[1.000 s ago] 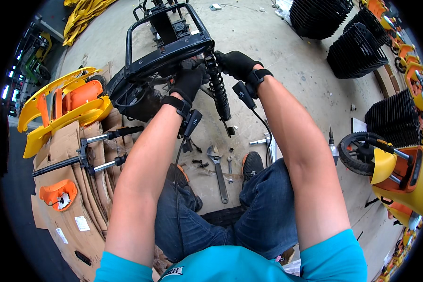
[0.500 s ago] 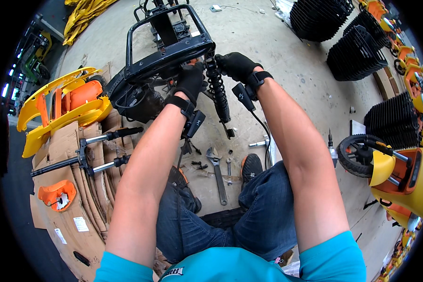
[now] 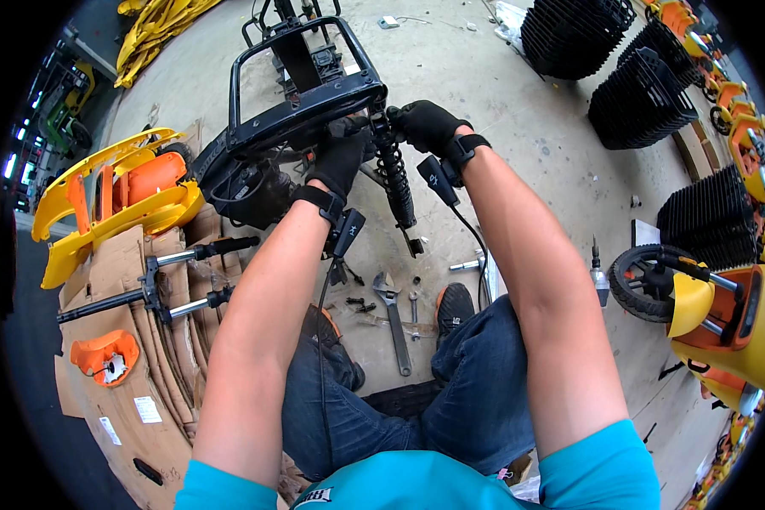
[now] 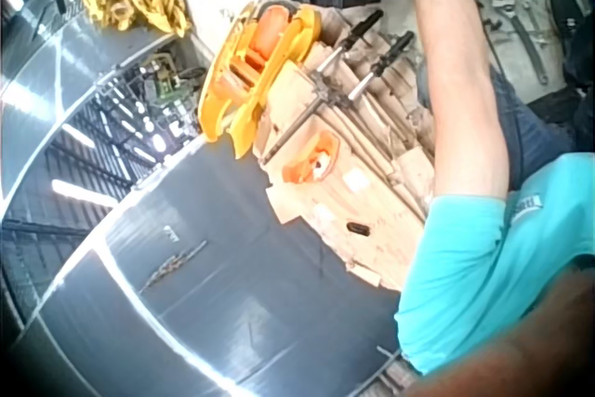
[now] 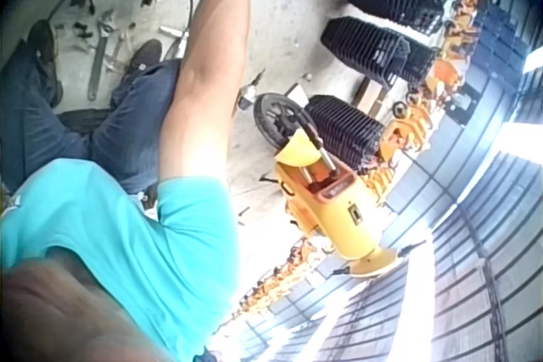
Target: The person sits on the floor and uses a socket wrench and a large adjustable wrench to loosen and remove bolts from a motorcycle frame component, then uses their hands to detach a black suspension shock.
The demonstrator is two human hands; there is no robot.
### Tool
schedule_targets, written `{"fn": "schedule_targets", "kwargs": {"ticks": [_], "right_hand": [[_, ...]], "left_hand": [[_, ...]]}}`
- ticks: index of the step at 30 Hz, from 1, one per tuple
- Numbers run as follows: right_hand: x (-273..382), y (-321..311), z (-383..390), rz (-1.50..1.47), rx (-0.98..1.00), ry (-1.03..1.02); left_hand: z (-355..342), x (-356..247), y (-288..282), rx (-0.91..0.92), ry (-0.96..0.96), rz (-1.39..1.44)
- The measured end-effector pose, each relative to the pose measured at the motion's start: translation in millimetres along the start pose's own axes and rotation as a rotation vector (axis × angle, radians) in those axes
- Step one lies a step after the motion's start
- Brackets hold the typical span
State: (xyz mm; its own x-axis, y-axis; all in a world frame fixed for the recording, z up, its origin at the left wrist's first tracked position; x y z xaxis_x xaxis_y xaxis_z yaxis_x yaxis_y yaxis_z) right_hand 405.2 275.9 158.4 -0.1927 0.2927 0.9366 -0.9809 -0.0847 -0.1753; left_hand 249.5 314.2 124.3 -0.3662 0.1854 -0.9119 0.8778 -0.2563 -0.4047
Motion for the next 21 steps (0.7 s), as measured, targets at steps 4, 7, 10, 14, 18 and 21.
{"fn": "schedule_targets", "kwargs": {"ticks": [4,7,10,14,18,21], "right_hand": [[-7,-9,3,-0.046,-0.007,0.026],[-1,-7,6,0.038,-0.009,-0.004],[5,2,12,-0.061,-0.050,0.145],[-1,-8,13,-0.046,-0.052,0.158],[-4,-8,9,-0.036,-0.033,0.155],[-2,0,7,-0.052,-0.011,0.143]], "left_hand": [[4,-3,9,0.061,-0.027,0.006],[0,5,5,0.002,-0.081,0.016],[-3,23,-1,-0.057,-0.014,-0.049],[-6,11,9,0.021,0.031,-0.055],[-14,34,11,-0.029,-0.038,-0.074],[-22,64,10,-0.092,-0.045,-0.139]]}}
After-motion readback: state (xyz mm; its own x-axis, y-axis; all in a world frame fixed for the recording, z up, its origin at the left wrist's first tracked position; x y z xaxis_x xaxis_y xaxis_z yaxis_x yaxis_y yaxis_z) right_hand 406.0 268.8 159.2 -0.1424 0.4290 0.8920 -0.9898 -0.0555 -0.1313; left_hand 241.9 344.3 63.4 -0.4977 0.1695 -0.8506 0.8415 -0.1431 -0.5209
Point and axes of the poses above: each hand's wrist, its own z-axis away from the middle knuckle, its own y-axis out of the palm, x = y × z, the point moved 6 cm from there along -z, towards the middle knuckle, and after that the axes turned 14 degrees about -z, right-handed, at the moved point
